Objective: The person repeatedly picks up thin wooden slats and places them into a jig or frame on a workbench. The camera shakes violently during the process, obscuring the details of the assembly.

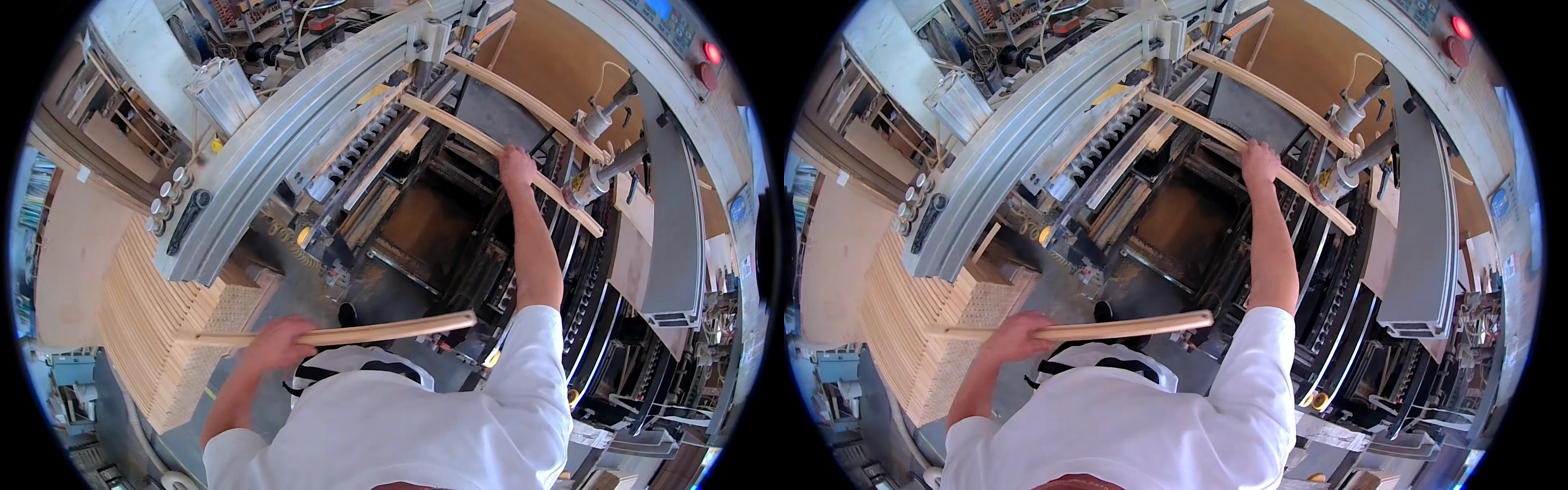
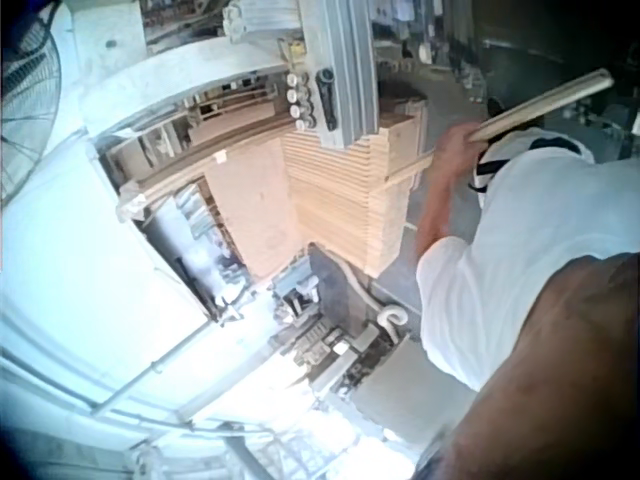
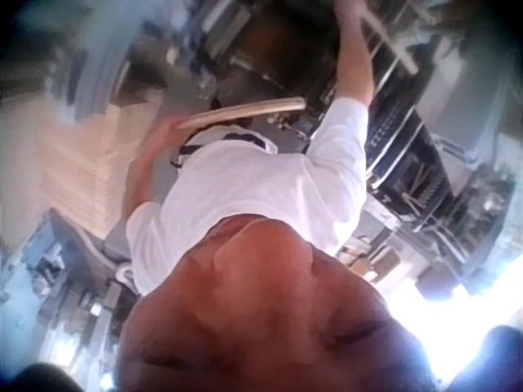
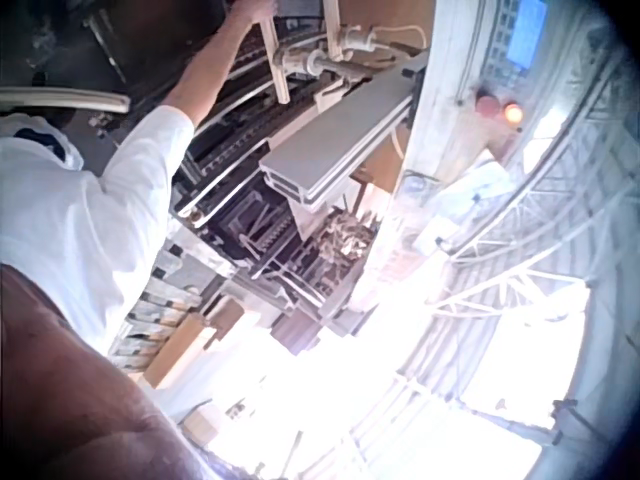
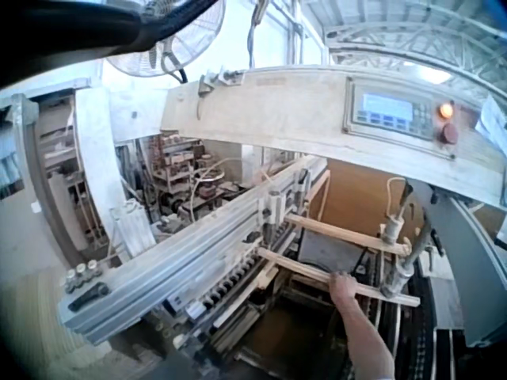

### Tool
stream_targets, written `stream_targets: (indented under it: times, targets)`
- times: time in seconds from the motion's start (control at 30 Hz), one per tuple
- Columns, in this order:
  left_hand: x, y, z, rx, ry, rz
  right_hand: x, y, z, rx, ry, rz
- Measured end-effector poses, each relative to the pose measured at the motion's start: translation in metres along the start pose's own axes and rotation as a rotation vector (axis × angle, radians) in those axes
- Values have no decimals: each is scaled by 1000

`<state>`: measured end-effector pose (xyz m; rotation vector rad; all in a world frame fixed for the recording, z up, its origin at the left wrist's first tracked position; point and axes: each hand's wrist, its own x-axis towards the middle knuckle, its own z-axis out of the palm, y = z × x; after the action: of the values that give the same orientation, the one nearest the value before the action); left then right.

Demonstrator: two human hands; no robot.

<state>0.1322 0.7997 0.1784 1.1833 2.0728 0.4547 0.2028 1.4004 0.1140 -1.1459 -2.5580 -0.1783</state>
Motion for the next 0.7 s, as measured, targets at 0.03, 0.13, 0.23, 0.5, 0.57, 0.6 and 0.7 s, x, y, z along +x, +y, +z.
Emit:
stream_targets:
  times: [0.03,0.13,0.23,0.5,0.57,0.6,0.7]
  targets:
    - [-10,-5,-4,-5,24,-43,5,-3,0,-8,3,-1]
    - [-30,-11,-8,-119,53,-267,5,-15,4,-13,1,-13]
    - [-48,-29,0,-184,75,-399,7,-16,5,-9,2,-23]
    - [-121,-71,11,-370,172,-608,11,-19,1,-61,-81,46]
    - [-150,-79,10,-523,202,-688,12,-19,2,-65,-80,53]
    - [-167,-92,11,-557,216,-684,14,-16,4,-66,-82,48]
    - [-222,-143,18,-681,299,-663,15,-27,0,-78,-63,57]
